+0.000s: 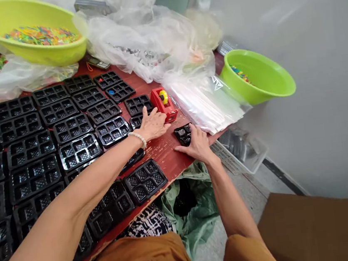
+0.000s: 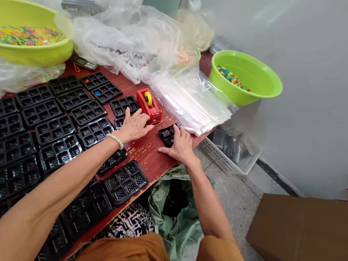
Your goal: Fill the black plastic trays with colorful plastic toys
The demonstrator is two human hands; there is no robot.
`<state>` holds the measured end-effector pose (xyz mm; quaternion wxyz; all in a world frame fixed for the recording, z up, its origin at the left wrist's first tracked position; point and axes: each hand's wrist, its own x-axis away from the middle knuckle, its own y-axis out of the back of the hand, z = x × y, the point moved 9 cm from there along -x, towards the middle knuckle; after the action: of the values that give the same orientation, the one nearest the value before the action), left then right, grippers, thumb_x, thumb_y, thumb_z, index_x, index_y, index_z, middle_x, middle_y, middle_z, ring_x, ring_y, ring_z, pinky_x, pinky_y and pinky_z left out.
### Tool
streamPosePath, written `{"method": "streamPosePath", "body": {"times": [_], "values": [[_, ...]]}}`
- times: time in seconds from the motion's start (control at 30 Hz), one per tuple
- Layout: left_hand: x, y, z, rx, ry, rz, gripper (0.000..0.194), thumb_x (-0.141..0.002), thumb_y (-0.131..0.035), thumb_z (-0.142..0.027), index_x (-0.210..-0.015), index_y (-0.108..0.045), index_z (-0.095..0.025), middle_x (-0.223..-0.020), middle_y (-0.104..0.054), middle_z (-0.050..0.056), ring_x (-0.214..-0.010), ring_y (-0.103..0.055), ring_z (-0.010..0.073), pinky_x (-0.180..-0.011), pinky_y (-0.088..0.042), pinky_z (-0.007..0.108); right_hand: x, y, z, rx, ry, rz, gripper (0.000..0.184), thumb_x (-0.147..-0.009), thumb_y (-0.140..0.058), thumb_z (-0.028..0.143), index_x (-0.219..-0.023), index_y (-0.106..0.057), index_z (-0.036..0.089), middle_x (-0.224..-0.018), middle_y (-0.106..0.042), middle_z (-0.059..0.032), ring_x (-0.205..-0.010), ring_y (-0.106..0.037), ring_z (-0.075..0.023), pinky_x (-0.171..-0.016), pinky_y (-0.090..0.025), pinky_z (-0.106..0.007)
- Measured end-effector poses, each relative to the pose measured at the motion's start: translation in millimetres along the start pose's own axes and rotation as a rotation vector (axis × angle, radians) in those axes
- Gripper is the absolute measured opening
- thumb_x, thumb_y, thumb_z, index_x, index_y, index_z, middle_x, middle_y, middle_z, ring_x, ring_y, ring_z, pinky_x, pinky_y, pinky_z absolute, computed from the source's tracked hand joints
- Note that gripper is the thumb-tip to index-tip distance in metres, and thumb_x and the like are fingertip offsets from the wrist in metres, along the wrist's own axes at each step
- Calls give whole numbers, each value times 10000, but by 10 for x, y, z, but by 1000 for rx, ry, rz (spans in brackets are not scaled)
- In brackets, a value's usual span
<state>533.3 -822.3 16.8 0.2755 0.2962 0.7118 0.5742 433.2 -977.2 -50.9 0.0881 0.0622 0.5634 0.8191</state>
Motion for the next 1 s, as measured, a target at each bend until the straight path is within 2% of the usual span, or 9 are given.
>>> {"method": "streamPosePath", "body": {"times": [0.13, 0.27, 0.4, 0.5, 0.6, 0.7, 0.8, 0.9, 1.0], "values": [[-126, -9, -21, 24, 13, -3, 292, -1035, -460, -302, -1173, -697, -202, -1392, -702, 142, -1482, -448, 352, -1252, -155, 774, 190, -17, 1, 57, 65, 97, 1241, -761, -784, 778, -1719, -255, 193, -1776, -223, -235, -1567, -319, -501, -1205, -341, -733], [-253, -64, -48, 49, 36, -29, 372, -1009, -448, -253, -1274, -706, -211, -1477, -652, 138, -1511, -420, 369, -1261, -123, 773, 359, -23, -35, 106, 126, 182, 1325, -720, -839, 748, -1742, -179, 224, -1802, -146, -207, -1587, -264, -501, -1195, -338, -758], [-181, -90, -94, 48, 12, -60, 440, -949, -534, -187, -1357, -692, -232, -1641, -515, 133, -1583, -330, 393, -1278, -56, 755, 549, -55, -66, 144, 163, 240, 1320, -680, -933, 453, -1740, -188, 198, -1803, -149, -197, -1549, -303, -515, -1162, -399, -746], [58, -16, -114, 118, 1, -85, 421, -928, -580, -167, -1328, -686, -248, -1594, -569, 116, -1549, -388, 390, -1271, -78, 756, 650, 18, -95, 92, 163, 141, 1137, -671, -817, 178, -1697, -329, 189, -1776, -252, -198, -1481, -395, -519, -1116, -435, -756], [365, 50, -184, 383, 9, -57, 451, -896, -618, -147, -1344, -660, -181, -1492, -636, 171, -1405, -552, 388, -1226, -300, 689, 721, 225, -126, -305, 144, -38, 790, -736, -701, 180, -1517, -577, 179, -1569, -576, -178, -1363, -568, -427, -1129, -472, -683], [667, 14, -339, 943, 82, 43, 525, -855, -740, -231, -1357, -621, -134, -1410, -667, 210, -1215, -680, 333, -1046, -532, 508, 788, 390, -186, -917, 37, -160, 376, -851, -700, 341, -1209, -730, 227, -1160, -778, -69, -1061, -724, -295, -1024, -588, -544], [962, -48, -558, 1442, 179, 132, 448, -828, -822, -357, -1178, -660, -130, -1177, -737, 160, -960, -724, 231, -801, -587, 343, 843, 333, 25, -1283, -11, -43, 405, -789, -838, 434, -1137, -728, 257, -1029, -787, -25, -904, -747, -256, -859, -660, -458], [1224, -45, -628, 1638, 257, 81, 425, -748, -900, -374, -1012, -668, -134, -954, -713, 69, -741, -675, 152, -653, -560, 272, 923, 364, 287, -1239, 79, -71, 600, -809, -851, 458, -1352, -658, 290, -1291, -755, -51, -1151, -733, -285, -1033, -624, -500], [1450, -57, -558, 1693, 336, -20, 457, -663, -956, -371, -923, -658, -141, -869, -678, 32, -682, -658, 147, -622, -576, 284, 1067, 408, 499, -981, 230, -202, 740, -955, -706, 520, -1610, -446, 296, -1670, -483, -94, -1542, -470, -305, -1314, -351, -574]]}}
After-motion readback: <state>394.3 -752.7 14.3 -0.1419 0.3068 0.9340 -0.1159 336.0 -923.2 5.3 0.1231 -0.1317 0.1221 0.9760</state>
